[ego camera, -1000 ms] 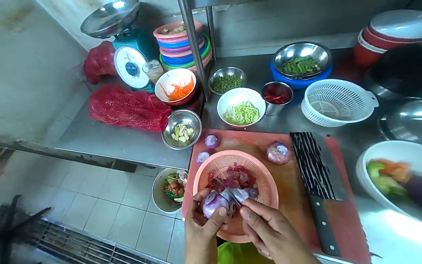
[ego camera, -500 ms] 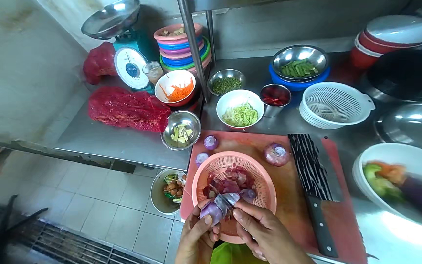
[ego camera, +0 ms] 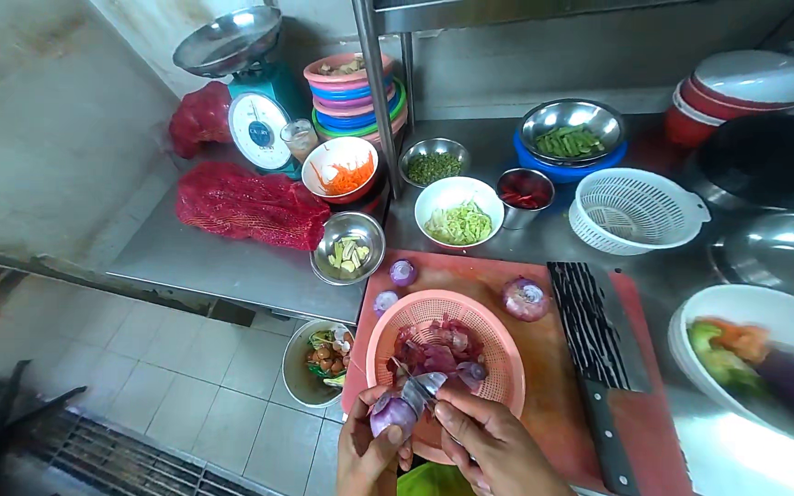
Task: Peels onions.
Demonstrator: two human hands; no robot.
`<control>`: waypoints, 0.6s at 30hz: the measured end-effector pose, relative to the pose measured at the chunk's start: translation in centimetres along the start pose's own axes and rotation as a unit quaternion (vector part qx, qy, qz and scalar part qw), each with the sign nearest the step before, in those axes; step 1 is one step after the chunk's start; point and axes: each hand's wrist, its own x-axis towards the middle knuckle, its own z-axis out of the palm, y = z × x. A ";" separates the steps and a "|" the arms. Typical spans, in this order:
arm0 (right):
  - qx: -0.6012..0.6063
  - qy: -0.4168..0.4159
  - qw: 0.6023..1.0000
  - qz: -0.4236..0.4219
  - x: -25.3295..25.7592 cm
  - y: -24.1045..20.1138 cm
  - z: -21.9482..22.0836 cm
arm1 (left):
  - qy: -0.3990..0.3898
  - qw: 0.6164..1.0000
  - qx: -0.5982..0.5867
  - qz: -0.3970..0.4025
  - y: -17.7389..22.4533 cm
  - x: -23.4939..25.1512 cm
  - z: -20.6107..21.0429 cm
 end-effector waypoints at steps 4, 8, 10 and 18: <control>-0.006 -0.007 1.000 -0.004 0.0 0.1 0.2 | -0.038 0.999 -0.024 -0.007 0.1 0.0 -1.1; -0.022 0.011 0.999 -0.024 0.0 0.7 0.5 | -0.017 0.999 0.034 0.018 0.4 -0.2 -1.0; -0.046 0.011 0.998 -0.044 -0.1 0.7 0.4 | -0.007 0.994 0.099 0.050 0.9 -0.3 -0.6; -0.015 -0.080 0.997 -0.009 -1.4 -1.9 -1.3 | -0.010 0.990 0.129 0.064 1.3 0.4 0.4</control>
